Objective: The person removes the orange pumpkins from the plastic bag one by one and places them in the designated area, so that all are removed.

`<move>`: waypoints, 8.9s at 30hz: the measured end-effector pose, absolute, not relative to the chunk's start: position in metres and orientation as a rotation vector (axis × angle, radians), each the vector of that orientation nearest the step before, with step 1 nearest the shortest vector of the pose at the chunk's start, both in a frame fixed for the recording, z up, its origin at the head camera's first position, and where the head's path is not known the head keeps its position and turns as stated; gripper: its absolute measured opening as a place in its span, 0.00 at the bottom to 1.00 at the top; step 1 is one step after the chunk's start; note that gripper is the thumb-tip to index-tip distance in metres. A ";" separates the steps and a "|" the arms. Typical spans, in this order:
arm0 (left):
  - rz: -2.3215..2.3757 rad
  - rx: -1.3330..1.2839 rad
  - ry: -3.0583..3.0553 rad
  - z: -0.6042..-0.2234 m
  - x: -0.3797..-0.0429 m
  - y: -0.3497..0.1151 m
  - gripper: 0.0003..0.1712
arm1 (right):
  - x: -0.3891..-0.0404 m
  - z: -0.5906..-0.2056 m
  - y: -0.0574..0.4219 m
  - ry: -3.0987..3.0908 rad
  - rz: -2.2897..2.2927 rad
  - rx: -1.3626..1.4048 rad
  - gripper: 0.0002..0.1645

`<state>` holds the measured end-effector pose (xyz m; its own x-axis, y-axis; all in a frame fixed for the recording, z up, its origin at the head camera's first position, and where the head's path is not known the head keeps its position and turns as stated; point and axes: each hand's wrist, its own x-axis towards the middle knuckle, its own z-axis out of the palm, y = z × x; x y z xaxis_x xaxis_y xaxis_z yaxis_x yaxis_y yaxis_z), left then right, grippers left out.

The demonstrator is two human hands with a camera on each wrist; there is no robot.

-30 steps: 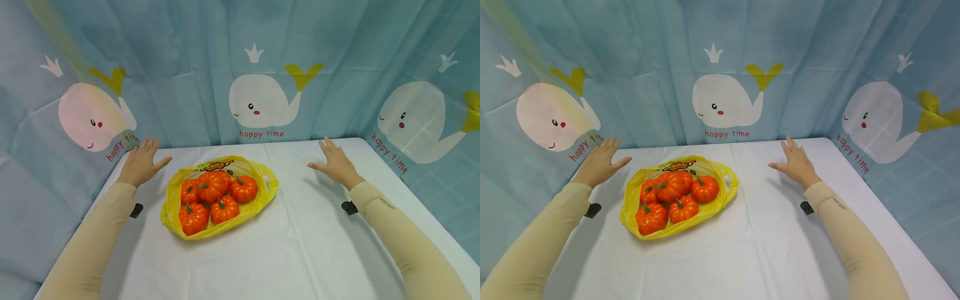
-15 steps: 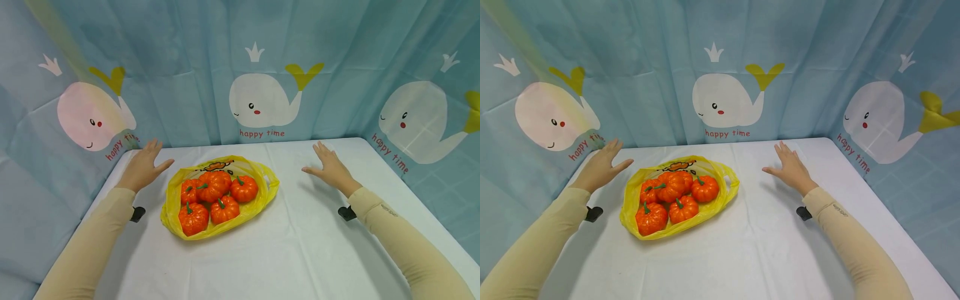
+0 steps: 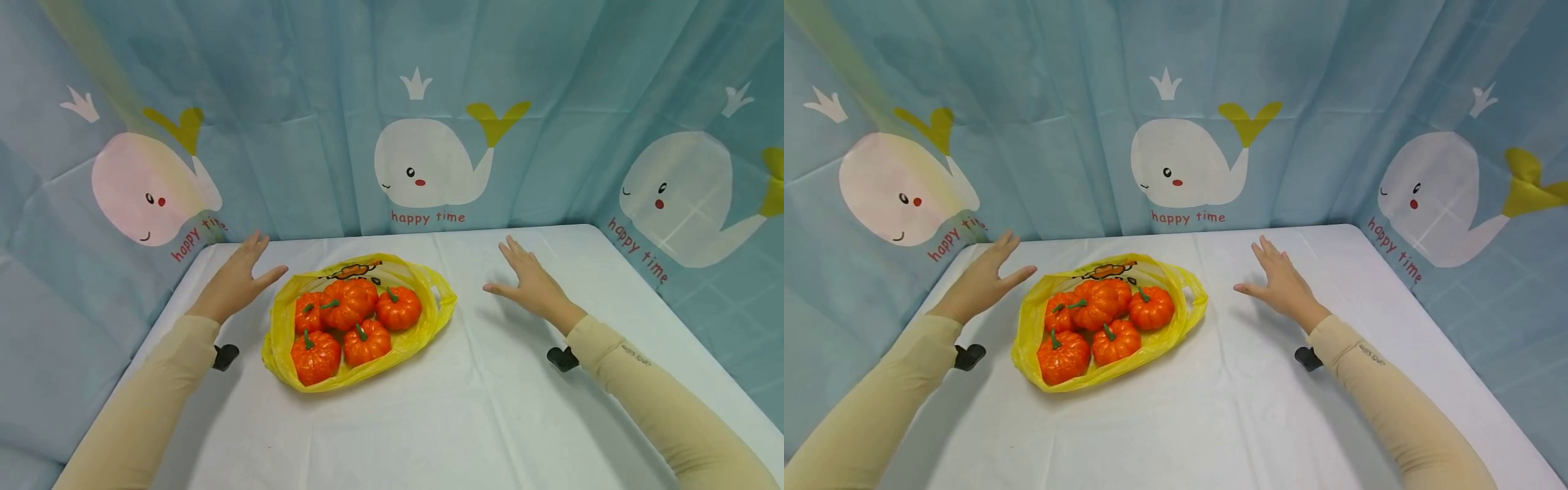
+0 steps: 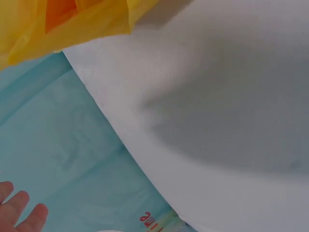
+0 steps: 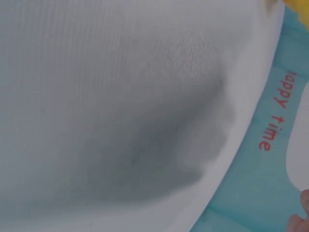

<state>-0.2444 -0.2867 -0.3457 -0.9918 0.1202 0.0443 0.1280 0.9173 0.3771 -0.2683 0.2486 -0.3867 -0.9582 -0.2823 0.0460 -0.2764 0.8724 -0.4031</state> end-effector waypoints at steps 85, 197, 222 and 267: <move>-1.137 -0.032 -2.760 -0.387 -0.202 -0.246 0.31 | -0.217 -0.379 0.070 2.703 -1.209 -1.031 0.58; -1.352 0.212 -2.434 -0.405 -0.200 -0.238 0.17 | -0.235 -0.356 0.158 2.801 -1.769 -0.238 0.51; -1.372 0.210 -2.432 -0.408 -0.201 -0.239 0.17 | -0.257 -0.391 0.206 2.696 -1.859 0.138 0.54; -1.418 0.227 -2.428 -0.408 -0.199 -0.238 0.18 | -0.273 -0.426 0.216 2.606 -1.663 0.169 0.55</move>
<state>-0.1988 -0.2382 -0.4080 -0.9363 -0.2937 0.1927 0.0236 0.4948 0.8687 -0.2732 0.2164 -0.4262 -0.9930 0.0673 -0.0969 0.1162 0.4174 -0.9013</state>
